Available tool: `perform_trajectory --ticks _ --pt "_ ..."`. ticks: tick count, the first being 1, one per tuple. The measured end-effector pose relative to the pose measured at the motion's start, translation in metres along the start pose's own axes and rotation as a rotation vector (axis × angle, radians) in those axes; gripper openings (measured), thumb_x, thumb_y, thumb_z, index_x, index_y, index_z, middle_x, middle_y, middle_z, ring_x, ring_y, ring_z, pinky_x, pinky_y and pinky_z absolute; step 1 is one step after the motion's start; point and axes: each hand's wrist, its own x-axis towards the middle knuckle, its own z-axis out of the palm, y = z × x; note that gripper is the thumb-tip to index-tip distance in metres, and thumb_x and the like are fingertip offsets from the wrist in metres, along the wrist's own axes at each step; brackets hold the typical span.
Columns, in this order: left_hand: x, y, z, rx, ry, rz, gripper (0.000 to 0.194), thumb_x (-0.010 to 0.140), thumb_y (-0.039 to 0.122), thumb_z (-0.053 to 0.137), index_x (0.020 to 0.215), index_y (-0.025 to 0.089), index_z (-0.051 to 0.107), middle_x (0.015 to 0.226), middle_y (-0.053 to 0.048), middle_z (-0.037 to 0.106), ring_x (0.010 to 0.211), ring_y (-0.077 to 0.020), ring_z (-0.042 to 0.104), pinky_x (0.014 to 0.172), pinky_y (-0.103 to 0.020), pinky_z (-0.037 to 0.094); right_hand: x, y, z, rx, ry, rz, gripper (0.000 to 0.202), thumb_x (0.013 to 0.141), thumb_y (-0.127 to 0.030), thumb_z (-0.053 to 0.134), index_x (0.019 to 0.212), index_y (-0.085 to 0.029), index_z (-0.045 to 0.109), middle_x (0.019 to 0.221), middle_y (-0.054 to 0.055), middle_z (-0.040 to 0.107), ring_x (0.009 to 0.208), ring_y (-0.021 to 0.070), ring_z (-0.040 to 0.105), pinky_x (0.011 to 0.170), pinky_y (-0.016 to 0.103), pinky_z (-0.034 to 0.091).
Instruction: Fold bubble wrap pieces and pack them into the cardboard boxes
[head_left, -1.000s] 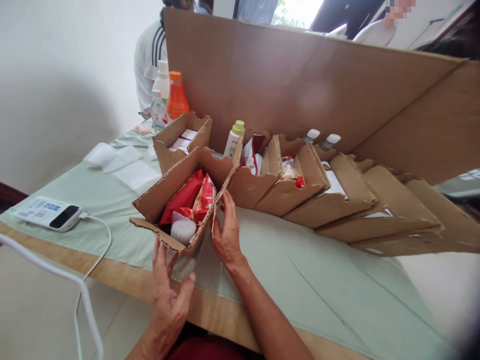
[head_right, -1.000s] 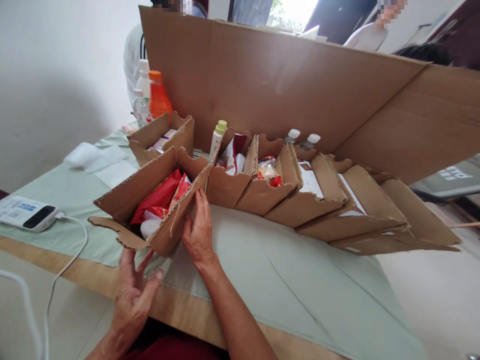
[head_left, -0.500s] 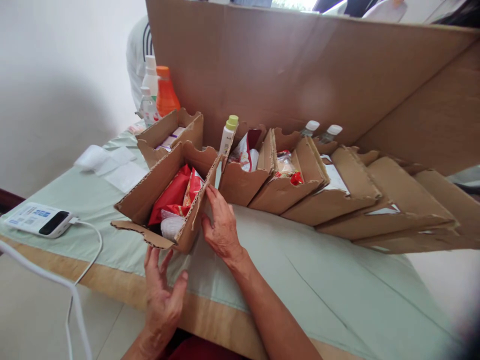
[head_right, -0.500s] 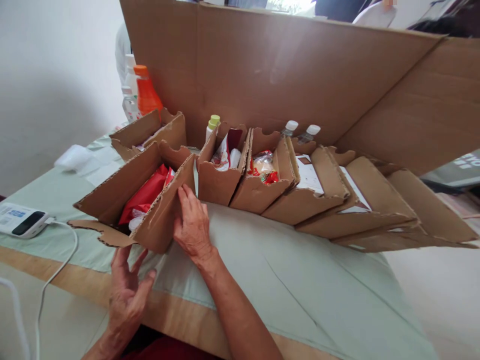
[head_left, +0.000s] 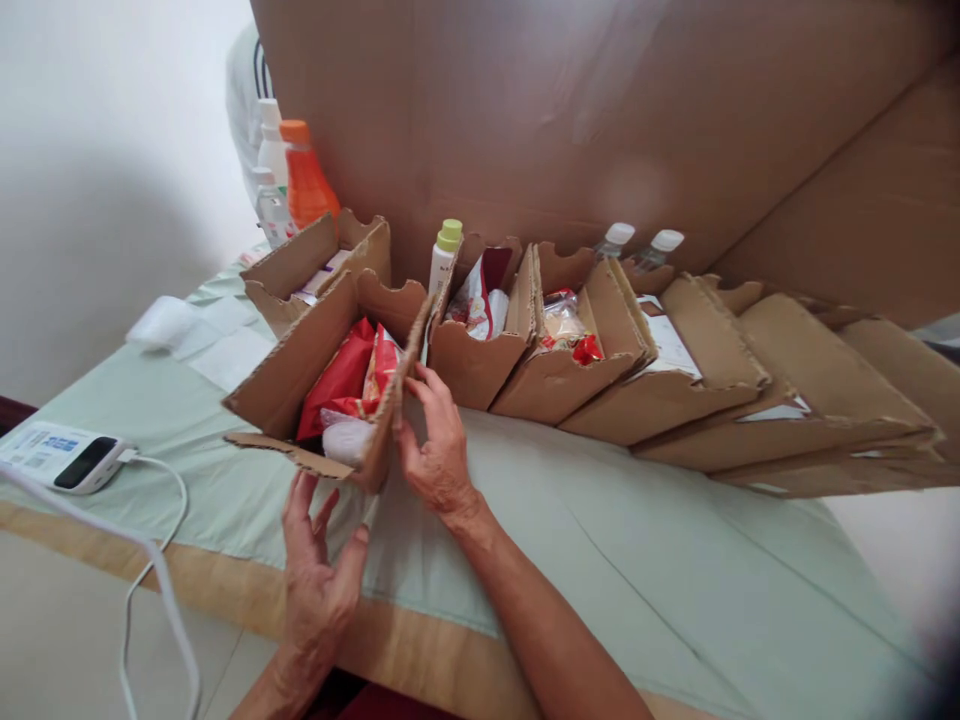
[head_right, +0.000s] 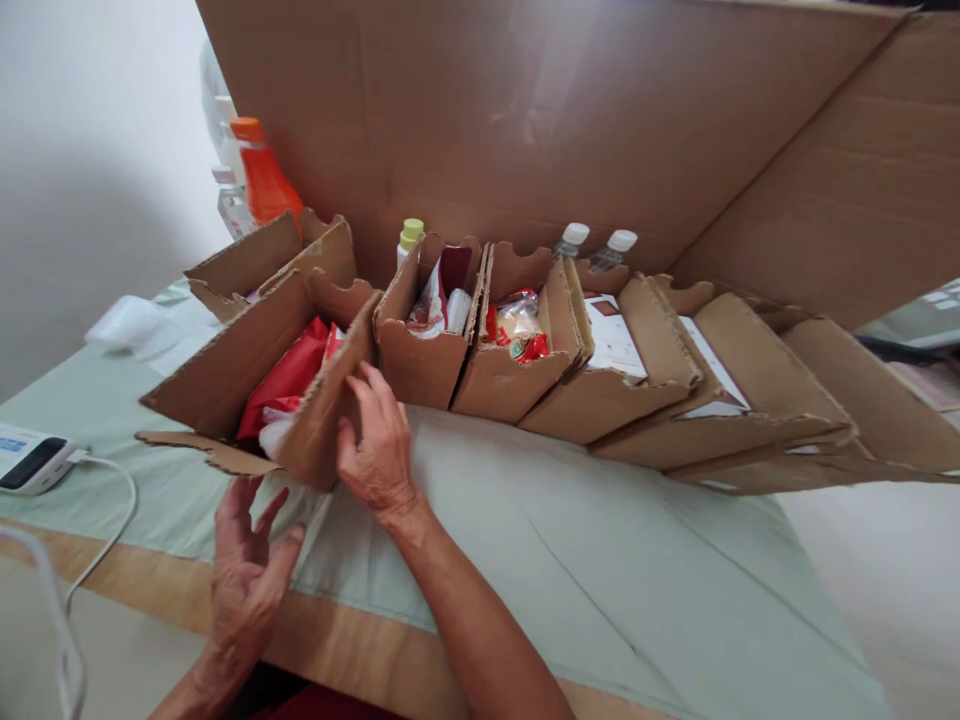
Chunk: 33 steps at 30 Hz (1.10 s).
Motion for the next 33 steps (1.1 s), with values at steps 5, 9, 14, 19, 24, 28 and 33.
perform_trajectory --ticks 5,9,14,19,24,28,33 --pt "0.02 0.012 0.038 0.002 -0.167 -0.009 0.084 0.092 0.022 0.062 0.164 0.033 0.019 0.173 -0.009 0.02 0.16 -0.0313 0.019 0.122 -0.054 0.038 -0.024 0.051 0.013 0.112 0.069 0.296 0.032 0.086 -0.02 0.049 0.112 -0.019 0.067 0.117 0.013 0.073 0.111 0.0252 0.068 0.098 0.042 0.055" --pt "0.065 0.004 0.079 0.002 -0.183 -0.001 0.085 0.092 0.03 0.063 0.164 0.027 0.017 0.175 -0.013 0.008 0.161 -0.0326 0.013 0.122 -0.056 0.035 -0.033 0.071 0.017 0.112 0.072 0.373 0.026 0.087 -0.022 0.048 0.103 -0.019 0.068 0.098 0.009 0.075 0.09 0.022 0.072 0.083 0.036 0.059" --pt "0.111 -0.013 0.103 0.026 -0.305 -0.041 0.081 0.094 0.042 0.062 0.162 0.019 0.024 0.174 -0.018 0.013 0.16 -0.0349 0.019 0.124 -0.058 0.029 -0.03 0.07 0.017 0.118 0.057 0.39 0.027 0.088 -0.025 0.049 0.104 -0.017 0.069 0.102 0.011 0.077 0.09 0.022 0.073 0.084 0.036 0.059" --pt "0.076 -0.015 0.061 0.09 -0.344 -0.048 0.051 0.095 0.046 0.06 0.138 0.019 0.061 0.147 -0.017 0.06 0.139 -0.033 0.056 0.119 -0.057 0.04 -0.032 0.07 0.015 0.109 0.039 0.378 0.025 0.088 -0.026 0.05 0.103 -0.02 0.07 0.1 0.009 0.078 0.088 0.0217 0.073 0.084 0.037 0.058" --pt "0.016 -0.023 -0.025 0.297 -0.293 0.123 0.028 0.097 0.032 0.059 0.12 0.026 0.073 0.135 -0.011 0.07 0.13 -0.0289 0.063 0.11 -0.05 0.053 -0.023 0.043 0.011 0.101 -0.004 0.318 0.026 0.09 -0.027 0.051 0.106 -0.022 0.071 0.095 0.007 0.079 0.086 0.0226 0.072 0.087 0.04 0.057" --pt "-0.004 -0.03 -0.062 0.37 -0.219 0.273 0.027 0.093 0.021 0.062 0.117 0.026 0.072 0.126 -0.011 0.073 0.126 -0.0286 0.066 0.102 -0.044 0.059 0.028 -0.012 0.02 0.068 -0.151 0.115 0.037 0.096 -0.029 0.05 0.129 -0.024 0.066 0.095 0.004 0.078 0.085 0.0192 0.072 0.087 0.033 0.055" --pt "-0.004 -0.029 -0.062 0.352 -0.167 0.369 0.029 0.09 0.015 0.061 0.115 0.025 0.071 0.124 -0.011 0.073 0.125 -0.0291 0.066 0.1 -0.044 0.06 0.118 -0.067 0.058 -0.255 -0.411 0.037 0.071 0.092 -0.024 0.055 0.159 -0.019 0.035 0.088 0.005 0.077 0.084 0.0257 0.073 0.085 0.038 0.055"
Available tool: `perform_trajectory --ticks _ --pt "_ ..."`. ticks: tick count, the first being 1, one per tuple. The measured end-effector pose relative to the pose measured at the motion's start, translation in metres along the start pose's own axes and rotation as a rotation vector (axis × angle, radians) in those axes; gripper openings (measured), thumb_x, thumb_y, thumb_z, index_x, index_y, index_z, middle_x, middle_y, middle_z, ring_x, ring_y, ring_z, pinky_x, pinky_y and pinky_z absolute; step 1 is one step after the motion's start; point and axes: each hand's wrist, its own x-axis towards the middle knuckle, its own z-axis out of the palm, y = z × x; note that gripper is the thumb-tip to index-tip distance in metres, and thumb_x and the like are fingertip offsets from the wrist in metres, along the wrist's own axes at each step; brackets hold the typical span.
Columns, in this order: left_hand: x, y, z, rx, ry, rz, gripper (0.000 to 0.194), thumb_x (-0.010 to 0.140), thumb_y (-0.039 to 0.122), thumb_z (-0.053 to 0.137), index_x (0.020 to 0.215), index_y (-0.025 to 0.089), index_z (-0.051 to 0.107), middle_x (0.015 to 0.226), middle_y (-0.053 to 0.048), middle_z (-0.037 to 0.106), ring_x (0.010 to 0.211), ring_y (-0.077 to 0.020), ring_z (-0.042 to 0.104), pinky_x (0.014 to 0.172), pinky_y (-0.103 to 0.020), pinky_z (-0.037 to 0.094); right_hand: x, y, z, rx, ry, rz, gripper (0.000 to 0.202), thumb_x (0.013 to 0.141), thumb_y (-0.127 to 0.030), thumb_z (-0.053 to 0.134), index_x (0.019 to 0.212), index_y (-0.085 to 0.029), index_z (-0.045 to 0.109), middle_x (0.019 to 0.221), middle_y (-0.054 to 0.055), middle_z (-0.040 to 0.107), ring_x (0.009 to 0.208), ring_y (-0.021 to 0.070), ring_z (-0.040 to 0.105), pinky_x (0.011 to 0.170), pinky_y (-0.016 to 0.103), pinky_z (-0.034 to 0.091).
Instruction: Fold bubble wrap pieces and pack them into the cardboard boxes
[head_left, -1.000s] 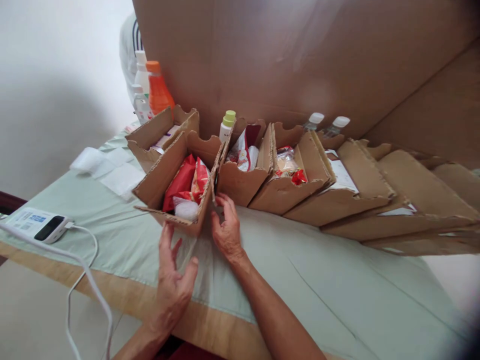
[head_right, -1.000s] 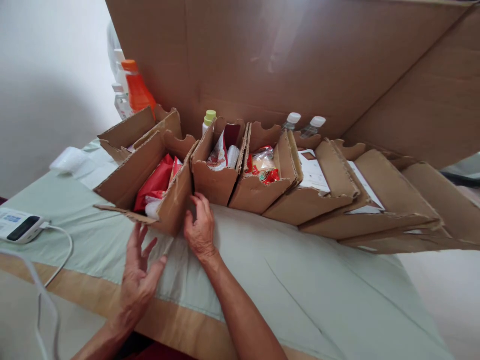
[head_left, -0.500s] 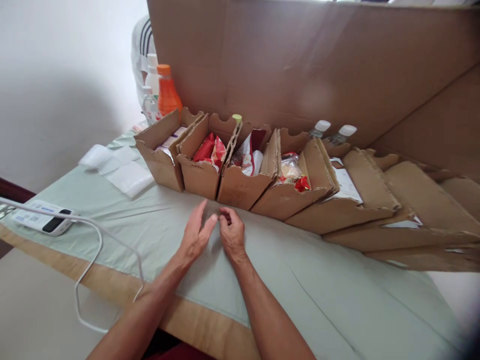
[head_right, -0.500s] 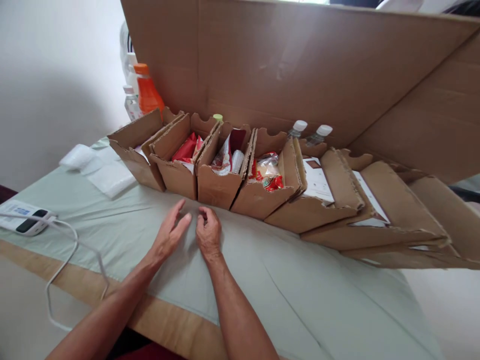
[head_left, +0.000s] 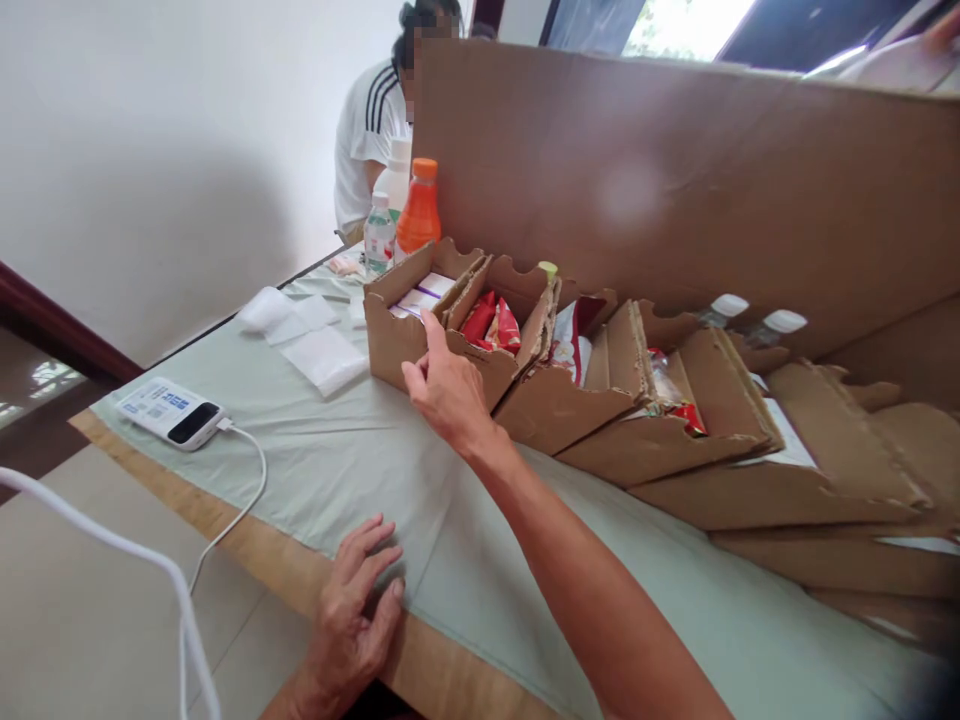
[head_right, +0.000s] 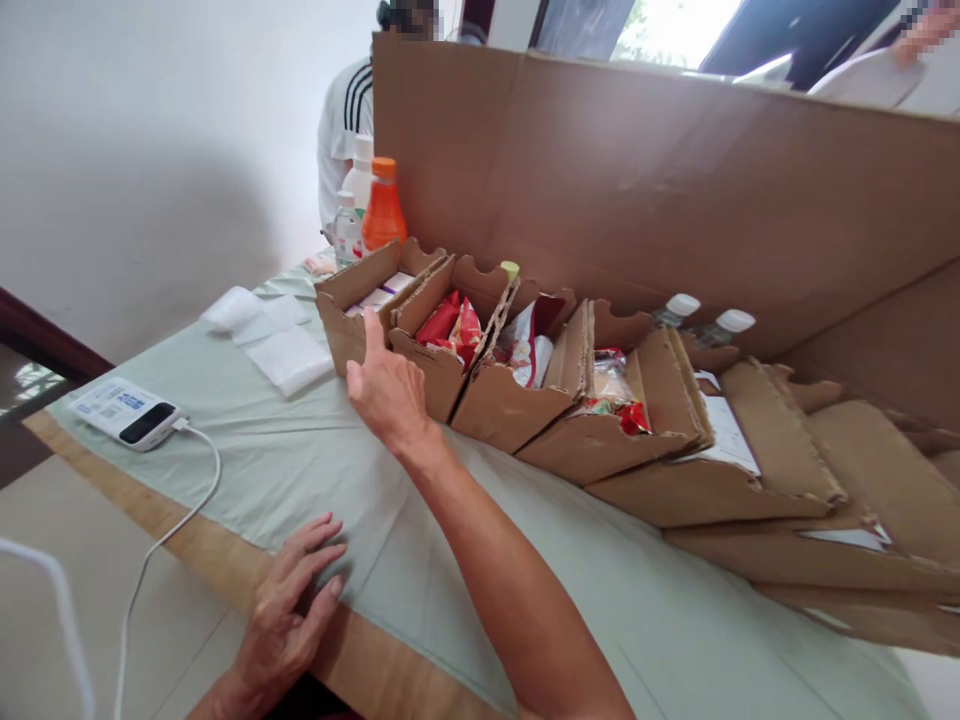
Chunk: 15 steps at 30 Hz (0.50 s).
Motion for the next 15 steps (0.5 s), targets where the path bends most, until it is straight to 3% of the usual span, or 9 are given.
perform_trajectory --ticks 2,4,7,11,15 --pt "-0.001 0.0 0.001 -0.017 0.037 -0.013 0.03 0.09 0.014 0.061 0.116 0.025 0.07 0.126 -0.011 0.072 0.127 -0.0291 0.065 0.101 -0.045 0.059 0.027 -0.009 0.001 -0.13 -0.045 0.061 0.061 0.091 -0.024 0.057 0.15 -0.015 0.047 0.091 0.01 0.077 0.087 0.0302 0.073 0.083 0.041 0.054" --pt "-0.006 -0.001 0.001 -0.045 0.067 -0.055 0.034 0.09 0.014 0.062 0.122 0.026 0.068 0.131 -0.011 0.07 0.129 -0.0293 0.063 0.104 -0.047 0.056 0.04 -0.011 0.003 -0.181 -0.036 0.073 0.036 0.094 -0.023 0.054 0.127 -0.016 0.066 0.094 0.013 0.078 0.091 0.0311 0.073 0.082 0.039 0.052" --pt "-0.013 -0.005 0.002 -0.148 0.114 -0.196 0.047 0.093 0.021 0.063 0.139 0.028 0.059 0.146 -0.012 0.06 0.137 -0.031 0.057 0.113 -0.052 0.049 0.03 -0.014 0.004 -0.169 -0.031 0.031 0.025 0.098 -0.024 0.048 0.104 -0.021 0.072 0.089 0.009 0.078 0.087 0.0268 0.073 0.077 0.033 0.049" --pt "-0.01 -0.011 0.004 -0.485 0.297 -0.463 0.06 0.097 0.035 0.063 0.154 0.031 0.044 0.162 -0.011 0.044 0.148 -0.0314 0.045 0.122 -0.051 0.039 -0.03 -0.021 -0.005 -0.108 -0.077 -0.086 0.016 0.096 -0.024 0.055 0.094 -0.024 0.071 0.083 0.002 0.078 0.077 0.0207 0.072 0.07 0.028 0.044" --pt "0.005 -0.014 0.0 -0.691 0.5 -0.553 0.054 0.101 0.046 0.052 0.153 0.032 0.045 0.166 -0.008 0.039 0.155 -0.0293 0.034 0.127 -0.05 0.031 -0.11 -0.016 -0.033 0.068 -0.062 -0.167 0.017 0.097 -0.021 0.054 0.092 -0.025 0.07 0.079 0.0 0.076 0.068 0.0161 0.069 0.064 0.026 0.044"
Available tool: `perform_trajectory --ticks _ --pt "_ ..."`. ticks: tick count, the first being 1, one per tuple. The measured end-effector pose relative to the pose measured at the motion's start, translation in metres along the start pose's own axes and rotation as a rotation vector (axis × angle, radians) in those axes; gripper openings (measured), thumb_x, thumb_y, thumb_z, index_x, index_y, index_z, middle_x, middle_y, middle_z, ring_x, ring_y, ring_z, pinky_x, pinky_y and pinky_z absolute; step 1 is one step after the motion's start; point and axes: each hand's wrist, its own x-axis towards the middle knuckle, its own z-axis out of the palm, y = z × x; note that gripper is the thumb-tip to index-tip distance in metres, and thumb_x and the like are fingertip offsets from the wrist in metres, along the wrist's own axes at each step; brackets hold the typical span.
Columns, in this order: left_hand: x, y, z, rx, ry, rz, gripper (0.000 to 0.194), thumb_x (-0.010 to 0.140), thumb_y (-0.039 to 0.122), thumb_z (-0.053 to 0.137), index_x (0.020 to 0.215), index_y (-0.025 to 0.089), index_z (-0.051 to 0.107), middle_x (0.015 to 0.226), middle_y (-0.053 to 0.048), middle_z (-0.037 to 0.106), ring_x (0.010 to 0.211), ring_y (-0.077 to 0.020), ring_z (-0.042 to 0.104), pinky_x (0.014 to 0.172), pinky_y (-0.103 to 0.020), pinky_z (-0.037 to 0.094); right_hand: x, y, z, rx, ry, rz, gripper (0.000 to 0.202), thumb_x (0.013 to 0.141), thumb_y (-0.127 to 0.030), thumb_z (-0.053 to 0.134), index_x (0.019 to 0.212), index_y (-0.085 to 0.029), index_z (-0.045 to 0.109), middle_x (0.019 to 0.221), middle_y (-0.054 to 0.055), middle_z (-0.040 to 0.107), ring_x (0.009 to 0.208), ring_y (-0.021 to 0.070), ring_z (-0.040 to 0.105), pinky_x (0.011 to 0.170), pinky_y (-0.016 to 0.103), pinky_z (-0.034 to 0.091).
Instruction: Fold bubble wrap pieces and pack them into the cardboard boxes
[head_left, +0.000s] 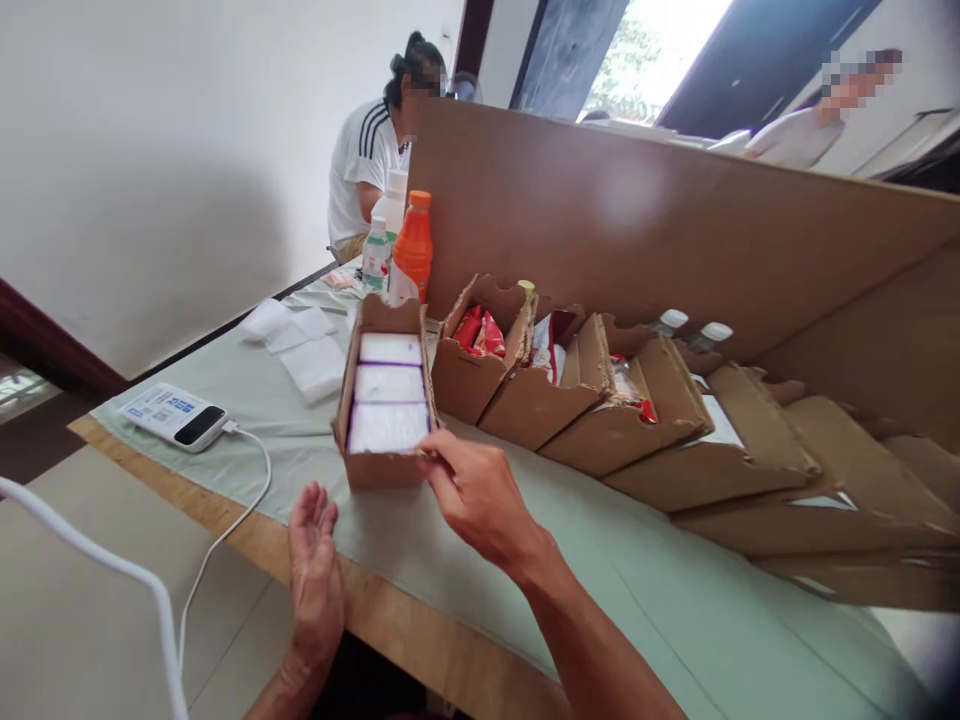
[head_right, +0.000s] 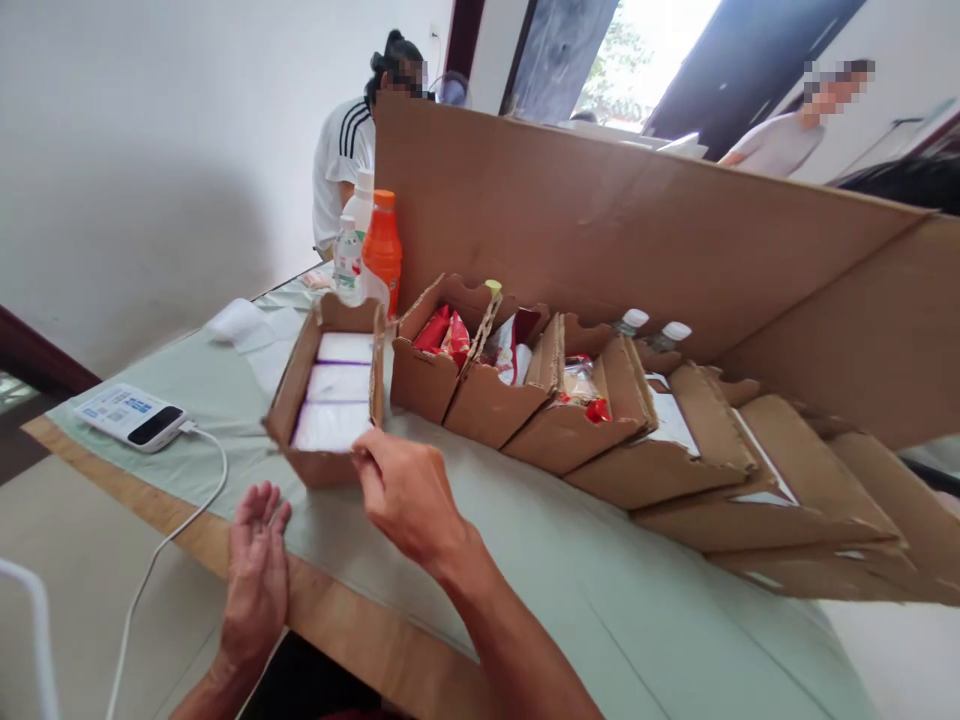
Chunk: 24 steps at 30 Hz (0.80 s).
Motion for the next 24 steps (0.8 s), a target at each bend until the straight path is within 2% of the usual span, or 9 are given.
perform_trajectory --ticks 5,8,11,14,16,18,19,21,24 --pt "0.008 0.012 -0.003 0.09 0.001 0.087 0.07 0.094 0.045 0.062 0.158 0.031 0.037 0.167 -0.007 0.036 0.158 -0.0303 0.027 0.129 -0.049 0.024 -0.089 0.02 -0.055 0.136 0.123 0.144 0.019 0.098 -0.025 0.054 0.099 -0.028 0.073 0.086 -0.001 0.079 0.073 0.0154 0.074 0.068 0.024 0.055" --pt "-0.006 0.012 -0.005 0.184 -0.129 0.04 0.08 0.088 0.043 0.07 0.159 0.03 0.035 0.163 -0.009 0.042 0.154 -0.0322 0.035 0.126 -0.048 0.031 -0.137 0.04 -0.087 0.087 0.25 0.223 0.019 0.095 -0.031 0.057 0.094 -0.031 0.076 0.088 0.0 0.08 0.075 0.0183 0.076 0.066 0.026 0.058" --pt "-0.033 0.006 0.001 0.274 -0.312 -0.043 0.066 0.089 0.045 0.07 0.148 0.024 0.051 0.146 -0.012 0.06 0.144 -0.0331 0.05 0.121 -0.047 0.04 -0.185 0.06 -0.104 0.006 0.371 0.371 0.018 0.092 -0.039 0.061 0.092 -0.034 0.078 0.078 0.002 0.078 0.062 0.0198 0.072 0.054 0.028 0.055" --pt "-0.057 0.001 0.022 0.338 -0.452 -0.097 0.055 0.093 0.047 0.065 0.141 0.022 0.056 0.138 -0.013 0.065 0.136 -0.0318 0.057 0.114 -0.044 0.047 -0.217 0.077 -0.101 0.051 0.495 0.553 0.029 0.093 -0.044 0.06 0.115 -0.034 0.075 0.07 0.002 0.071 0.051 0.018 0.063 0.046 0.027 0.049" --pt "-0.065 -0.001 0.042 0.354 -0.477 -0.117 0.055 0.095 0.047 0.062 0.143 0.022 0.053 0.141 -0.014 0.062 0.137 -0.0307 0.055 0.115 -0.044 0.045 -0.224 0.086 -0.091 0.178 0.609 0.613 0.051 0.094 -0.047 0.061 0.143 -0.033 0.059 0.088 0.006 0.076 0.071 0.0203 0.072 0.056 0.028 0.055" --pt "-0.066 -0.002 0.06 0.354 -0.486 -0.118 0.058 0.096 0.048 0.061 0.146 0.022 0.049 0.146 -0.014 0.058 0.138 -0.03 0.053 0.117 -0.045 0.042 -0.225 0.096 -0.081 0.339 0.699 0.614 0.069 0.094 -0.048 0.063 0.157 -0.031 0.042 0.116 0.012 0.075 0.104 0.0239 0.074 0.075 0.032 0.06" --pt "-0.064 -0.002 0.067 0.35 -0.51 -0.121 0.06 0.094 0.048 0.063 0.146 0.022 0.049 0.147 -0.014 0.058 0.138 -0.0303 0.053 0.117 -0.045 0.041 -0.224 0.101 -0.077 0.413 0.721 0.606 0.072 0.094 -0.048 0.064 0.159 -0.031 0.039 0.129 0.014 0.071 0.117 0.0254 0.07 0.084 0.034 0.059" --pt "-0.054 0.0 0.076 0.336 -0.557 -0.152 0.063 0.09 0.049 0.068 0.144 0.022 0.051 0.148 -0.014 0.057 0.139 -0.032 0.052 0.117 -0.045 0.04 -0.223 0.113 -0.072 0.516 0.75 0.603 0.066 0.092 -0.049 0.066 0.153 -0.03 0.05 0.142 0.013 0.065 0.131 0.0283 0.062 0.096 0.039 0.056" --pt "-0.022 0.007 0.082 0.305 -0.529 -0.183 0.059 0.089 0.053 0.066 0.137 0.02 0.059 0.147 -0.014 0.059 0.142 -0.0348 0.05 0.119 -0.048 0.037 -0.223 0.133 -0.075 0.581 0.808 0.676 0.049 0.09 -0.054 0.067 0.129 -0.026 0.071 0.137 0.012 0.069 0.127 0.031 0.063 0.1 0.042 0.053"
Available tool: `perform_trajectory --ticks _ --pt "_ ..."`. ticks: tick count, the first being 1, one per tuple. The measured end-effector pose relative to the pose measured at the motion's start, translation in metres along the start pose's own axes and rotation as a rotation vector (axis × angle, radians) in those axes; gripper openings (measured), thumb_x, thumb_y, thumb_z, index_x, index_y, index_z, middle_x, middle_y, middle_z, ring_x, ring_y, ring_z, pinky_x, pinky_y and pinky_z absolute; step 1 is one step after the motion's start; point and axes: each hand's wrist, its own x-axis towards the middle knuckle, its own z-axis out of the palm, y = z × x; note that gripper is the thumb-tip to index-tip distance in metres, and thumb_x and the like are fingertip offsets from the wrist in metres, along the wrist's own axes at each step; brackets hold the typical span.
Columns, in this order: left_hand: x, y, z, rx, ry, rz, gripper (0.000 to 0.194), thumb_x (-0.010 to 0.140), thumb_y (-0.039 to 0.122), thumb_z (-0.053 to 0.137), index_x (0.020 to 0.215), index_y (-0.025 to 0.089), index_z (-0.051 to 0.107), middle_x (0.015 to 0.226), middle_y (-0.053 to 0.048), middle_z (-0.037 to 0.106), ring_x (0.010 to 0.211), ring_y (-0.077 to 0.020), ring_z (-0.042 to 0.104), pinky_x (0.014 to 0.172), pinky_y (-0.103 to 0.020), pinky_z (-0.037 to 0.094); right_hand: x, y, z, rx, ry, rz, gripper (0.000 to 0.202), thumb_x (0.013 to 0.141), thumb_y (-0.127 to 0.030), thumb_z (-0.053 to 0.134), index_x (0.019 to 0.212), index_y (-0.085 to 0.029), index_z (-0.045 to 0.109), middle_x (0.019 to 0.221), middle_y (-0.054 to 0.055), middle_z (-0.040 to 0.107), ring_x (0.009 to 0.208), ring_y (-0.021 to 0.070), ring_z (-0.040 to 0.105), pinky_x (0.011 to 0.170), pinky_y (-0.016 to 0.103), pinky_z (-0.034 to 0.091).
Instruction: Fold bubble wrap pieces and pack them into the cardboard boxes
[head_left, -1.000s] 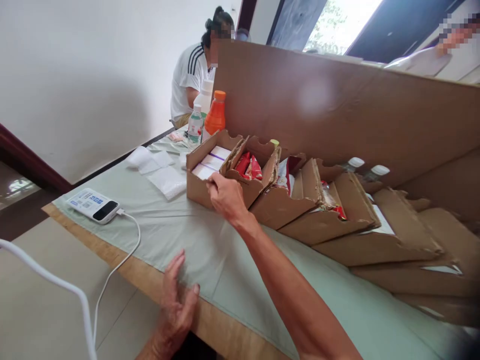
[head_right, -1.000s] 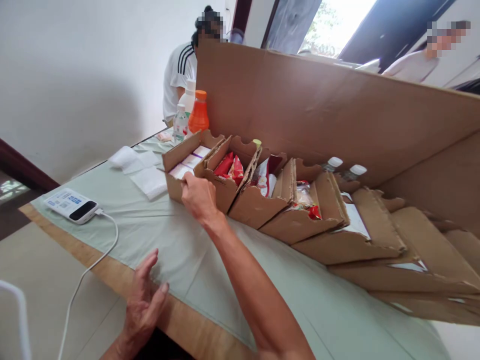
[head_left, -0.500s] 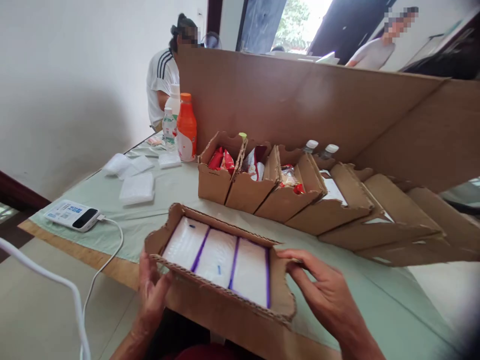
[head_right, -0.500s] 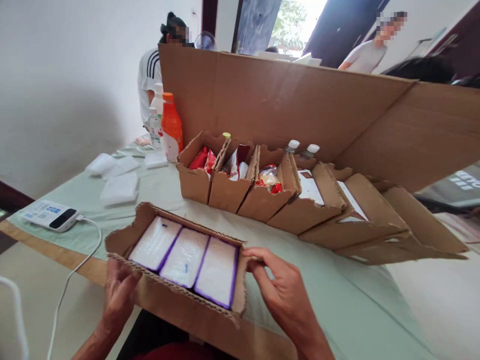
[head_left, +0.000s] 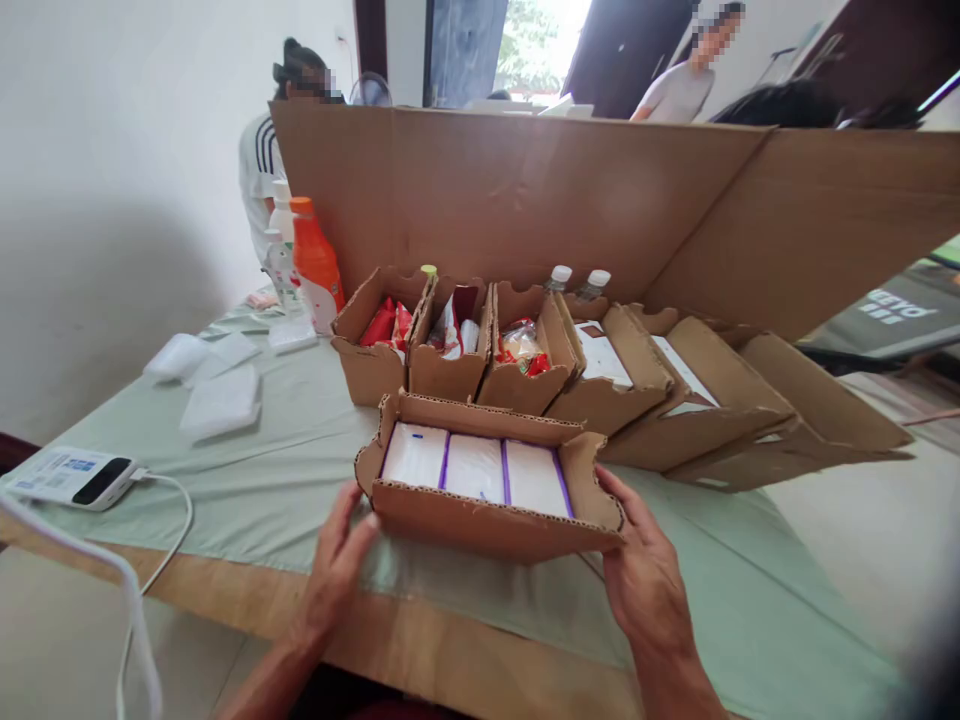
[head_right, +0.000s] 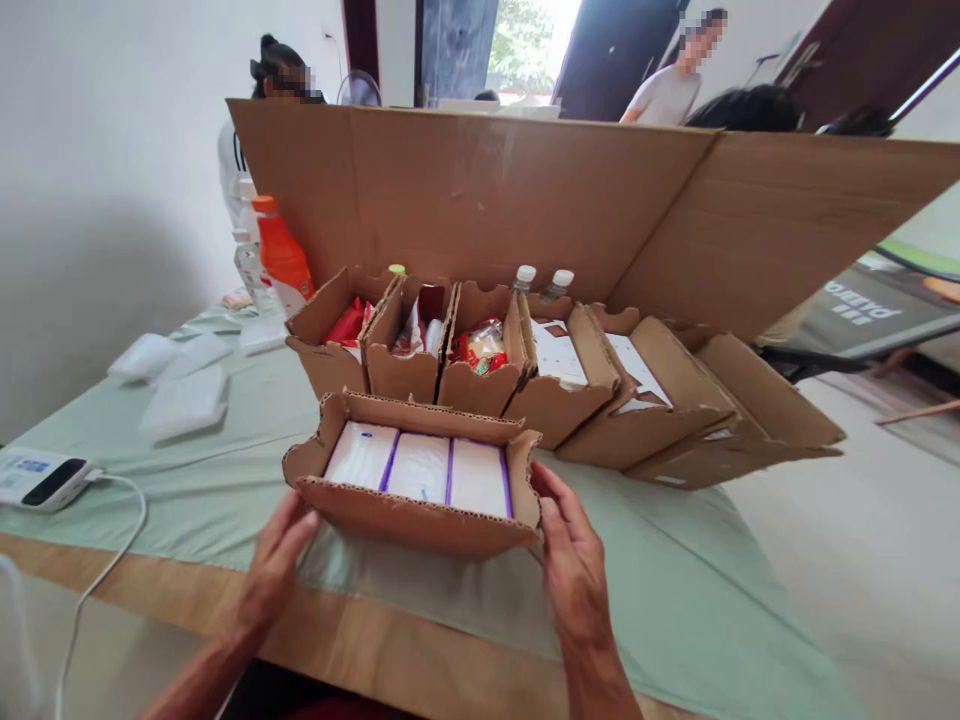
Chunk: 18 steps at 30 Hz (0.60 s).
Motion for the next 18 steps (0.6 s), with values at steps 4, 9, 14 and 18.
perform_trajectory --ticks 4,9,14,18 --pt "0.066 0.031 -0.02 -0.02 0.181 0.112 0.058 0.086 0.05 0.065 0.134 0.02 0.06 0.145 -0.016 0.06 0.138 -0.0361 0.054 0.118 -0.053 0.038 0.03 0.003 -0.005 0.013 0.032 0.082 0.046 0.076 -0.057 0.077 0.107 -0.023 0.078 0.119 0.011 0.076 0.111 0.0298 0.069 0.086 0.038 0.056" --pt "0.157 0.058 -0.011 -0.011 0.197 0.161 0.089 0.066 0.036 0.079 0.147 0.023 0.046 0.159 -0.018 0.044 0.149 -0.0385 0.039 0.119 -0.055 0.034 0.061 0.002 0.003 -0.035 0.004 0.112 0.052 0.067 -0.06 0.081 0.101 -0.02 0.077 0.111 0.011 0.078 0.098 0.0273 0.07 0.082 0.036 0.056" --pt "0.194 0.054 0.01 -0.043 0.046 0.193 0.073 0.062 0.035 0.071 0.132 0.02 0.058 0.136 -0.011 0.065 0.133 -0.0329 0.055 0.113 -0.045 0.043 0.077 0.01 0.009 -0.095 0.01 0.091 0.062 0.063 -0.063 0.081 0.108 -0.021 0.074 0.113 0.013 0.078 0.104 0.0312 0.072 0.09 0.041 0.057" --pt "0.187 0.044 0.016 -0.035 0.019 0.153 0.06 0.068 0.038 0.074 0.123 0.016 0.061 0.123 -0.01 0.07 0.12 -0.0313 0.062 0.106 -0.043 0.049 0.087 0.013 0.016 -0.083 -0.086 0.111 0.066 0.06 -0.064 0.082 0.111 -0.022 0.074 0.118 0.016 0.077 0.107 0.035 0.072 0.092 0.046 0.057"
